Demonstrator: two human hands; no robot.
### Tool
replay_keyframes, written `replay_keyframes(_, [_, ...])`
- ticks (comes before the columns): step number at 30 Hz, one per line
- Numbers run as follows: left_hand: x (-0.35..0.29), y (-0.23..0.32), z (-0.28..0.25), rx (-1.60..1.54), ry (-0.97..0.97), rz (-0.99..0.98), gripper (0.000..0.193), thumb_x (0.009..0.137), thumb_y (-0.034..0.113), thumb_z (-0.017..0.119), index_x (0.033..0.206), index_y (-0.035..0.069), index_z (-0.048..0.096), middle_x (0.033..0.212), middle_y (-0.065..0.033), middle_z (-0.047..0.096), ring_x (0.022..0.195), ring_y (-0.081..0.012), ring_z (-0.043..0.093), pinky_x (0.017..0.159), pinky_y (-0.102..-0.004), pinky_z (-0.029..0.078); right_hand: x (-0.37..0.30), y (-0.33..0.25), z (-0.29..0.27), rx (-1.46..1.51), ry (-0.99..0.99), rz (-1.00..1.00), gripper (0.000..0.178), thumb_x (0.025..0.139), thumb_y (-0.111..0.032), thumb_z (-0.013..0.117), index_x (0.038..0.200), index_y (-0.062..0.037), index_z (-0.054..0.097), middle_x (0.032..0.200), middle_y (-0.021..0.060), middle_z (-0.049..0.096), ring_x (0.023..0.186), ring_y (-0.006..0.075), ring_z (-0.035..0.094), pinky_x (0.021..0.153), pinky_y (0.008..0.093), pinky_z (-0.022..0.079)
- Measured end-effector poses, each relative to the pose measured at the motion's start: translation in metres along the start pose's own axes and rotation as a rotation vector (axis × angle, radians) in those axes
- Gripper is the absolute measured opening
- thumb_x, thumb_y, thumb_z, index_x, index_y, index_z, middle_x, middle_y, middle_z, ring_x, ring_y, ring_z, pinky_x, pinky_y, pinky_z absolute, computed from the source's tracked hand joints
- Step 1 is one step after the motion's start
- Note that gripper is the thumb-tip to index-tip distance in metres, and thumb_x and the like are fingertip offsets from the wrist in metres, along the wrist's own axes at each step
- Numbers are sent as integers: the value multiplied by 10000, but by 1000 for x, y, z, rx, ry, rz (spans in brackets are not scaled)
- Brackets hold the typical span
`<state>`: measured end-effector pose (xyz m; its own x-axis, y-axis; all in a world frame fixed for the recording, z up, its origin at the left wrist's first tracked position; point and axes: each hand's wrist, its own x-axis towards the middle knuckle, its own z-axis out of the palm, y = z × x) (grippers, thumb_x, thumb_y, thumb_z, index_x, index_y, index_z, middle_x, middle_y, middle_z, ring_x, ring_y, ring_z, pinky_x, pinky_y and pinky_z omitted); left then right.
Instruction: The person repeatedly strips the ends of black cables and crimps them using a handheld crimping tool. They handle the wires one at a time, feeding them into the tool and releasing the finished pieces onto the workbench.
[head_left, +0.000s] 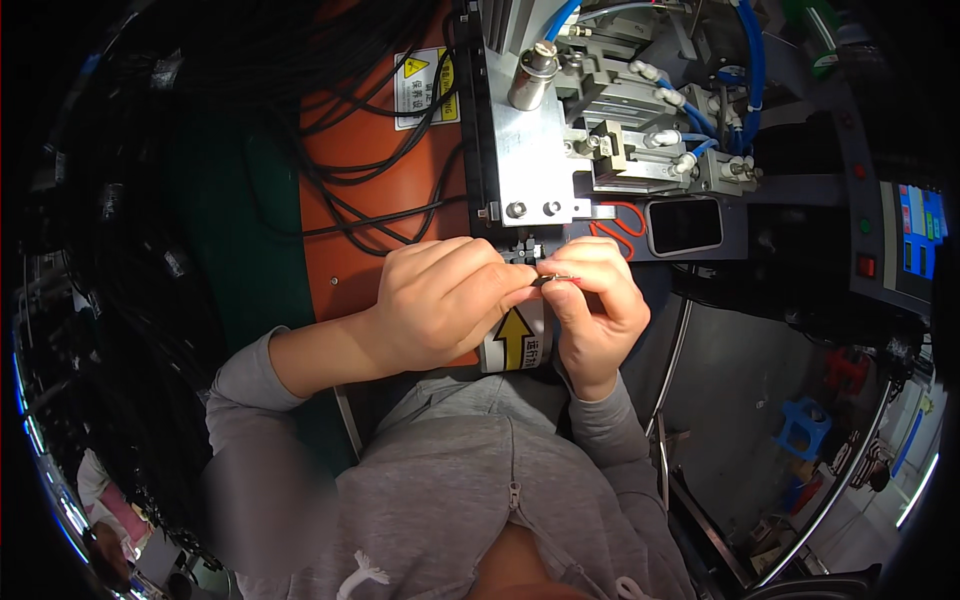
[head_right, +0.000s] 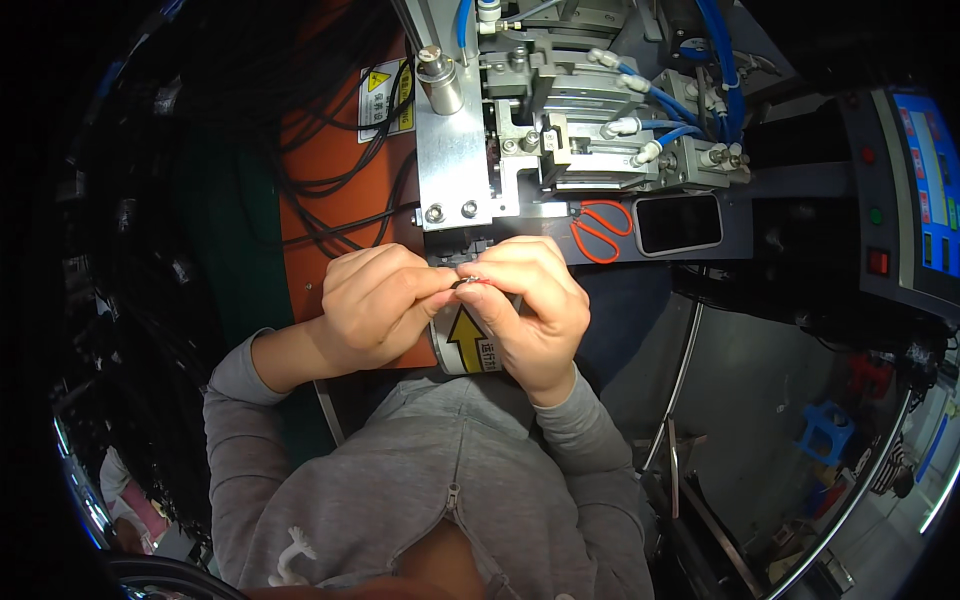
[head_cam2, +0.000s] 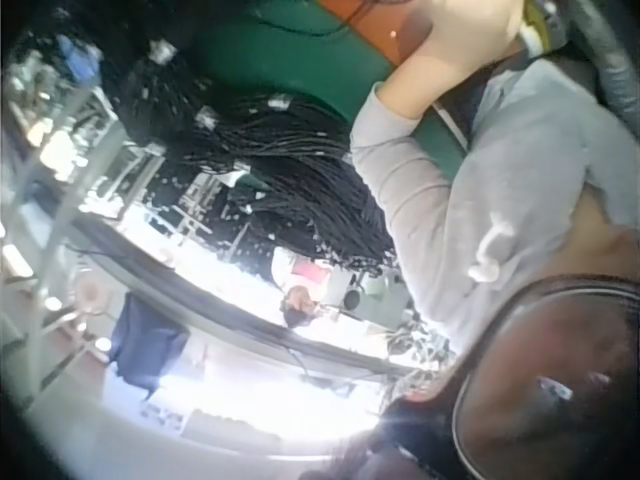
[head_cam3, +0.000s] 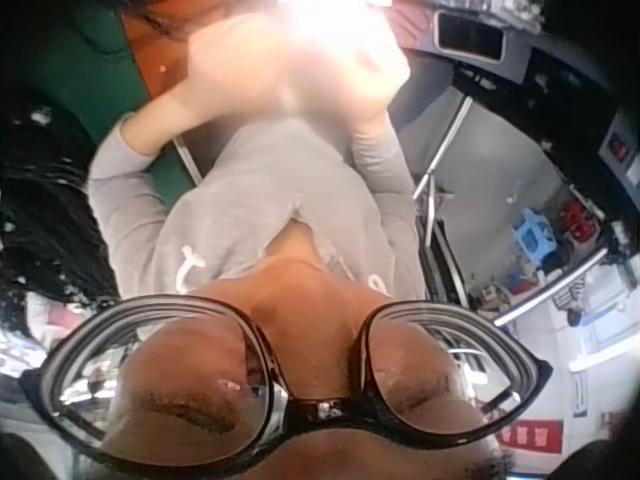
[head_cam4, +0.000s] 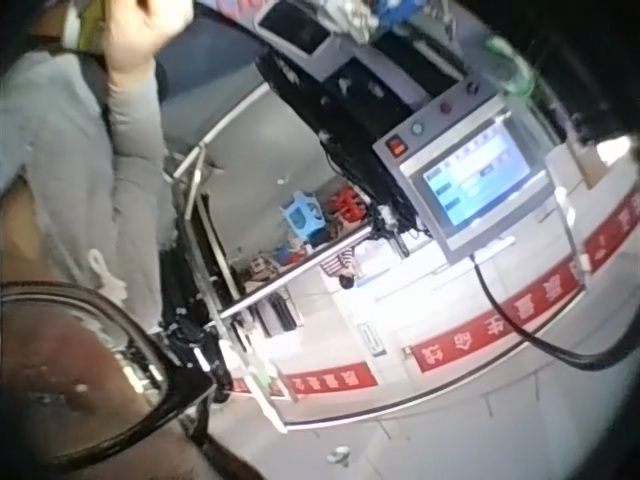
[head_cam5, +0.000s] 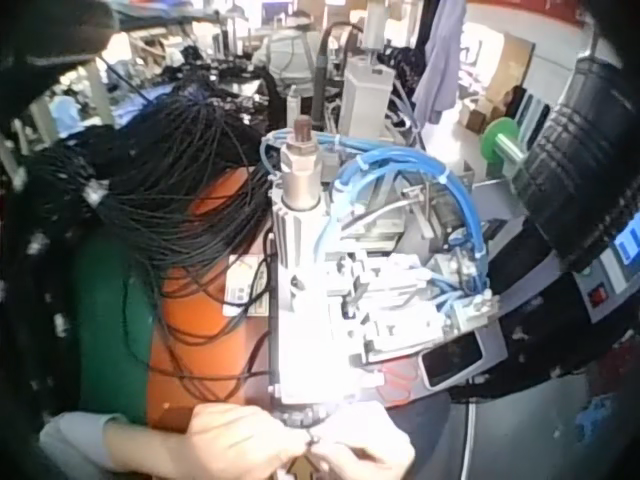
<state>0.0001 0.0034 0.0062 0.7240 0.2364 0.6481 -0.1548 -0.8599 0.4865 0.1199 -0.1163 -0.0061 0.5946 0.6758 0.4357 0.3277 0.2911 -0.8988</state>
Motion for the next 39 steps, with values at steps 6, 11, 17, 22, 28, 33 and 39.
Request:
replay_keyframes(6, [3, 5, 0, -27, -64, -65, 151, 698, 63, 723, 801, 36, 616, 685, -41, 512, 573, -172, 530, 446, -290, 403, -2, 1, 2, -8, 95, 41, 158, 669, 31, 770, 775, -7, 660, 810, 87, 651, 757, 196, 600, 681, 292, 477])
replay_keyframes(11, [3, 8, -1, 28, -162, -129, 150, 702, 41, 728, 813, 23, 628, 711, -53, 529, 614, -191, 539, 481, -302, 416, 3, -11, -3, -461, -9, -119, 171, 698, 2, 747, 784, -31, 604, 745, 83, 594, 722, 227, 562, 667, 317, 448])
replay_keyframes(17, [-2, 2, 6, 11, -197, -57, 114, 709, 77, 630, 818, 56, 607, 736, -25, 488, 640, -152, 530, 469, -256, 430, 9, -13, -26, -251, -253, 184, 128, 774, -51, 692, 789, -10, 573, 753, 75, 568, 712, 200, 535, 657, 293, 426])
replay_keyframes(22, [-5, 3, 4, 153, -194, 9, 229, 683, 84, 663, 911, 59, 663, 721, -3, 526, 608, -130, 520, 450, -251, 408, 6, -7, -29, -112, -265, 364, 129, 818, -78, 654, 806, 11, 560, 770, 75, 547, 699, 169, 515, 659, 263, 417])
replay_keyframes(28, [-5, 4, 5, 352, -234, 152, 254, 687, 132, 608, 922, 52, 662, 688, 23, 445, 614, -94, 460, 455, -201, 386, -2, 15, -29, -253, -177, 232, 80, 803, -41, 651, 800, 20, 599, 770, 92, 611, 721, 169, 565, 661, 276, 446])
replay_keyframes(33, [-5, 6, 8, 426, -292, 88, 252, 683, 118, 615, 915, 33, 663, 722, 17, 462, 628, -95, 455, 446, -192, 385, -1, 21, -10, -537, -135, 41, 40, 759, 1, 639, 763, -10, 600, 737, 101, 593, 699, 272, 550, 625, 354, 439])
replay_keyframes(39, [-5, 12, 10, 480, -330, 39, 234, 698, 114, 624, 911, 28, 663, 739, 13, 476, 616, -97, 448, 447, -186, 395, -3, 20, -6, -536, -109, 22, 70, 750, 17, 631, 732, 0, 566, 696, 98, 553, 661, 241, 521, 625, 323, 425])
